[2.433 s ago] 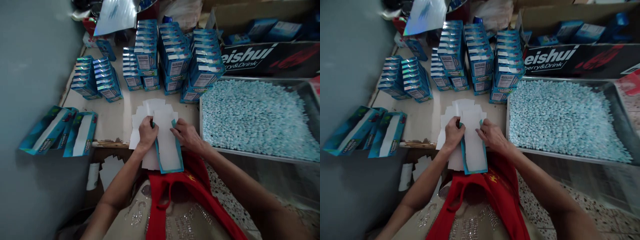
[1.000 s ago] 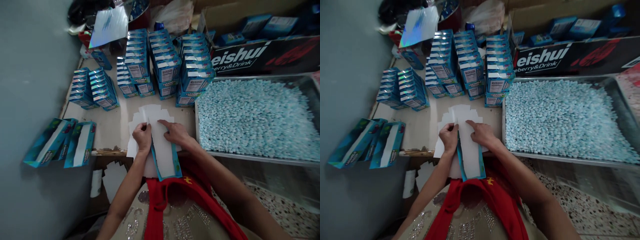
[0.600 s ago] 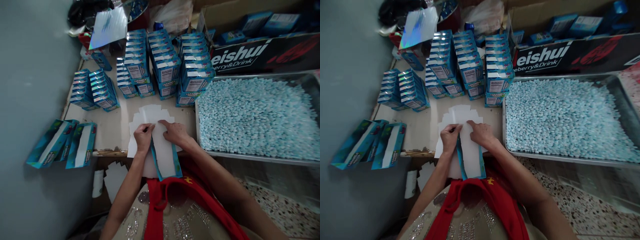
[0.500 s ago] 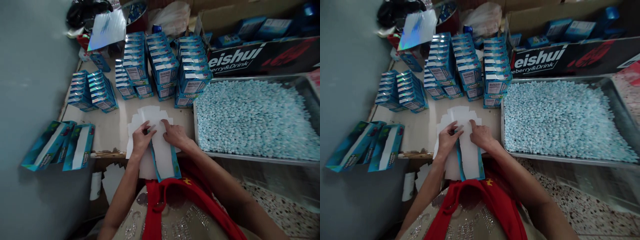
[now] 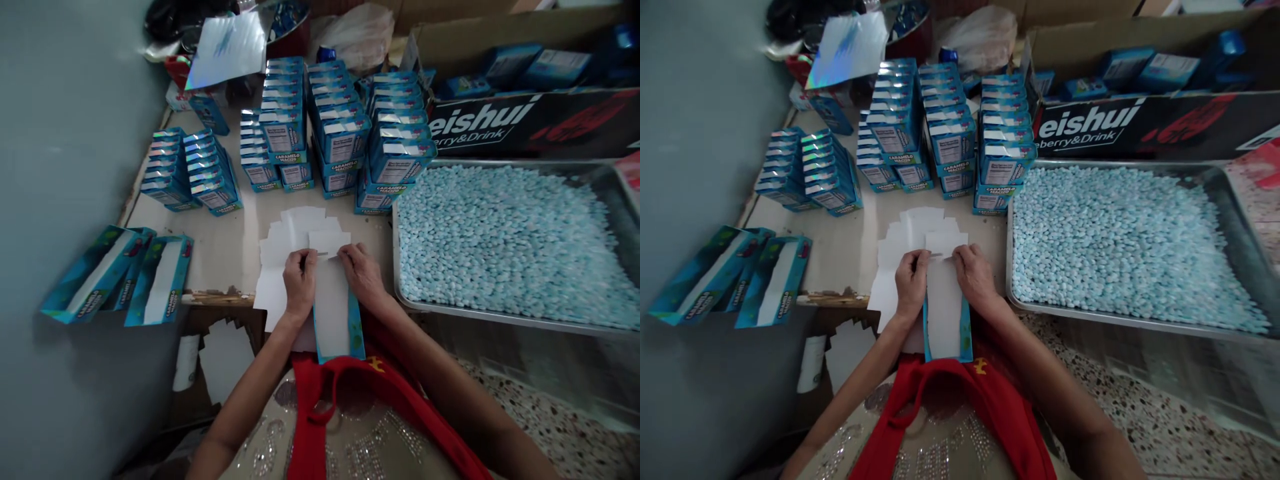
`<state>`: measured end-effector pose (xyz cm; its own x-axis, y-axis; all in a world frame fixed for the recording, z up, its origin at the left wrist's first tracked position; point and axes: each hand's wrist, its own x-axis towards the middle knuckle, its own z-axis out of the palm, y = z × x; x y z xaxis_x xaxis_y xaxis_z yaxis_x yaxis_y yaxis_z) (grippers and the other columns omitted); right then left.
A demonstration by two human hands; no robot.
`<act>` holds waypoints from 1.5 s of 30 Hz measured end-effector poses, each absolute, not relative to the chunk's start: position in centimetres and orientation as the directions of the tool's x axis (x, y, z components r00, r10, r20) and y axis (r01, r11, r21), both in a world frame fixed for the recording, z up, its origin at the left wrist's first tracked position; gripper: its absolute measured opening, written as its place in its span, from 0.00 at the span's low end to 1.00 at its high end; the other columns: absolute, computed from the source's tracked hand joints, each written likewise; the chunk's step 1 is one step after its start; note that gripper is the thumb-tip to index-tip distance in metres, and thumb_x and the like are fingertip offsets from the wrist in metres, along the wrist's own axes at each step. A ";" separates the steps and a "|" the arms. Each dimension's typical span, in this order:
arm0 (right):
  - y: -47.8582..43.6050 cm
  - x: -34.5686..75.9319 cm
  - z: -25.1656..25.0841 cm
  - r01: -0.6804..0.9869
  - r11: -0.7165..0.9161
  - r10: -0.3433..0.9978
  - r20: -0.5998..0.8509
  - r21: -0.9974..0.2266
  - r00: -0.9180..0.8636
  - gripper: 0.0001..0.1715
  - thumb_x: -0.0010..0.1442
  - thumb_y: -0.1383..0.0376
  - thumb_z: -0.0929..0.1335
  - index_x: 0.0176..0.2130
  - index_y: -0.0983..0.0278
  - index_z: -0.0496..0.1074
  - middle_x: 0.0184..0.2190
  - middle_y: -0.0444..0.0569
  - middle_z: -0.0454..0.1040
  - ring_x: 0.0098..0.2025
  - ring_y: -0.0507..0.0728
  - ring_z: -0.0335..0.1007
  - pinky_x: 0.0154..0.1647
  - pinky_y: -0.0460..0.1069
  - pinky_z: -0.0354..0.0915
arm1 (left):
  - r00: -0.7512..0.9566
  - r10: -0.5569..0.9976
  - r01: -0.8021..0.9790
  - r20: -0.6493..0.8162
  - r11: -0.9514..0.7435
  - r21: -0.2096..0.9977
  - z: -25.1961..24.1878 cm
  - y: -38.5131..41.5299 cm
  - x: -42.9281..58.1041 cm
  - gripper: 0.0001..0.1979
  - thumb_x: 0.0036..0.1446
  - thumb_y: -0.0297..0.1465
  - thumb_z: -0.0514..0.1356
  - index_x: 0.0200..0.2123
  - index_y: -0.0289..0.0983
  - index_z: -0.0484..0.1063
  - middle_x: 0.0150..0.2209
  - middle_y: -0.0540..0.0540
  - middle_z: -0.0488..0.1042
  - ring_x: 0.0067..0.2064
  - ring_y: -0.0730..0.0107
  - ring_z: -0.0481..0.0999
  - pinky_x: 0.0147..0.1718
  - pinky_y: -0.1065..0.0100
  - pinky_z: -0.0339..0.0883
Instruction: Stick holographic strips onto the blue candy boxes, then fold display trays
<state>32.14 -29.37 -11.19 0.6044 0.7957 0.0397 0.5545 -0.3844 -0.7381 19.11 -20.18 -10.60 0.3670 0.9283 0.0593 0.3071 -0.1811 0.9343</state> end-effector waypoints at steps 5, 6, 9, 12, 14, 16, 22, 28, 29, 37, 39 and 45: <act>-29.2 32.0 -10.8 0.503 -0.274 0.748 0.147 -0.819 0.647 0.16 0.69 0.58 0.61 0.39 0.62 0.75 0.39 0.54 0.73 0.43 0.60 0.71 0.46 0.54 0.66 | 0.359 0.933 0.248 0.037 -0.133 0.960 -9.9 -20.0 19.3 0.15 0.67 0.41 0.56 0.37 0.38 0.76 0.41 0.43 0.76 0.47 0.63 0.74 0.51 0.63 0.67; -29.1 32.0 -10.8 0.489 -0.258 0.741 0.154 -0.833 0.654 0.16 0.69 0.58 0.62 0.39 0.62 0.75 0.38 0.53 0.74 0.42 0.60 0.71 0.46 0.54 0.66 | 0.372 0.928 0.223 0.009 -0.099 0.970 -9.8 -20.0 19.4 0.14 0.67 0.41 0.57 0.36 0.38 0.75 0.40 0.44 0.76 0.45 0.64 0.75 0.49 0.64 0.67; -28.6 32.0 -11.0 0.386 -0.227 0.687 0.134 -0.894 0.714 0.12 0.66 0.58 0.65 0.39 0.62 0.75 0.36 0.51 0.76 0.39 0.58 0.72 0.43 0.53 0.67 | 0.386 0.922 0.158 -0.008 -0.058 0.986 -10.0 -20.0 19.9 0.12 0.64 0.42 0.61 0.36 0.38 0.72 0.35 0.48 0.75 0.39 0.67 0.73 0.43 0.67 0.68; -27.8 31.8 -11.4 0.238 -0.176 0.613 0.082 -0.955 0.786 0.10 0.63 0.57 0.68 0.39 0.62 0.73 0.33 0.48 0.76 0.34 0.56 0.71 0.38 0.51 0.66 | 0.314 0.947 0.096 0.064 -0.099 0.991 -10.6 -19.8 20.5 0.13 0.64 0.42 0.61 0.46 0.40 0.69 0.37 0.49 0.73 0.39 0.69 0.73 0.42 0.68 0.68; -27.3 31.7 -11.7 0.192 -0.154 0.578 0.069 -0.969 0.813 0.11 0.62 0.57 0.69 0.40 0.61 0.71 0.32 0.46 0.75 0.32 0.55 0.71 0.36 0.51 0.66 | 0.291 0.950 0.101 0.112 -0.147 0.984 -10.9 -19.6 20.6 0.16 0.67 0.44 0.59 0.52 0.41 0.67 0.38 0.48 0.73 0.40 0.69 0.74 0.43 0.68 0.68; -27.2 31.6 -11.8 0.192 -0.162 0.566 0.068 -0.968 0.822 0.14 0.62 0.57 0.69 0.45 0.61 0.69 0.31 0.44 0.74 0.32 0.55 0.70 0.35 0.50 0.66 | 0.323 0.932 0.172 0.162 -0.226 0.959 -10.9 -19.4 20.5 0.16 0.69 0.45 0.54 0.48 0.40 0.70 0.38 0.47 0.74 0.41 0.67 0.75 0.45 0.66 0.68; -28.5 31.3 -11.5 0.456 -0.285 0.687 0.152 -0.843 0.711 0.18 0.63 0.64 0.64 0.52 0.61 0.72 0.41 0.52 0.79 0.37 0.58 0.74 0.42 0.54 0.69 | 0.367 0.920 0.280 0.136 -0.249 0.927 -9.4 -19.9 20.3 0.19 0.71 0.44 0.51 0.37 0.39 0.75 0.39 0.44 0.79 0.45 0.64 0.78 0.47 0.64 0.68; -29.2 32.7 -10.2 0.453 -0.380 0.758 0.009 -0.807 0.652 0.31 0.54 0.69 0.66 0.57 0.65 0.73 0.41 0.53 0.81 0.31 0.57 0.73 0.38 0.53 0.69 | 0.522 0.853 0.350 -0.018 -0.195 0.916 -8.5 -19.0 19.0 0.10 0.66 0.38 0.59 0.39 0.39 0.77 0.39 0.46 0.81 0.40 0.65 0.79 0.42 0.66 0.70; -29.2 33.3 -9.8 0.455 -0.377 0.789 -0.022 -0.807 0.614 0.31 0.54 0.69 0.66 0.57 0.65 0.74 0.42 0.53 0.81 0.32 0.56 0.73 0.39 0.52 0.70 | 0.566 0.823 0.369 -0.048 -0.201 0.908 -8.6 -18.5 18.7 0.09 0.65 0.36 0.60 0.42 0.39 0.77 0.40 0.45 0.82 0.39 0.65 0.79 0.41 0.66 0.71; -25.8 36.3 -6.9 0.813 -0.246 0.969 -0.113 -0.527 0.221 0.16 0.59 0.64 0.70 0.47 0.64 0.81 0.43 0.55 0.81 0.46 0.63 0.76 0.45 0.53 0.67 | 0.754 0.651 0.563 -0.085 -0.576 0.593 -8.3 -14.2 20.0 0.07 0.54 0.30 0.67 0.38 0.41 0.82 0.40 0.42 0.83 0.44 0.52 0.82 0.48 0.58 0.72; -24.4 36.2 -6.6 0.915 -0.175 0.983 -0.125 -0.363 0.138 0.09 0.57 0.66 0.72 0.39 0.64 0.81 0.42 0.57 0.80 0.47 0.64 0.75 0.43 0.53 0.66 | 0.814 0.576 0.530 -0.077 -0.683 0.503 -8.2 -13.5 20.5 0.04 0.53 0.29 0.67 0.34 0.41 0.82 0.36 0.42 0.82 0.40 0.52 0.81 0.44 0.58 0.72; -22.4 35.2 -6.5 0.966 -0.078 0.980 -0.196 -0.246 0.029 0.06 0.59 0.69 0.70 0.35 0.63 0.79 0.36 0.55 0.81 0.40 0.62 0.75 0.37 0.52 0.60 | 0.881 0.472 0.447 -0.027 -0.814 0.372 -8.6 -13.1 20.0 0.03 0.54 0.27 0.64 0.31 0.40 0.78 0.33 0.43 0.80 0.37 0.57 0.79 0.37 0.62 0.69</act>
<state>35.21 -22.43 -6.45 0.0294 0.9801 -0.1963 0.9662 -0.0782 -0.2456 20.04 -13.10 -8.57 0.8814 0.4716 -0.0273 0.4468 -0.8135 0.3723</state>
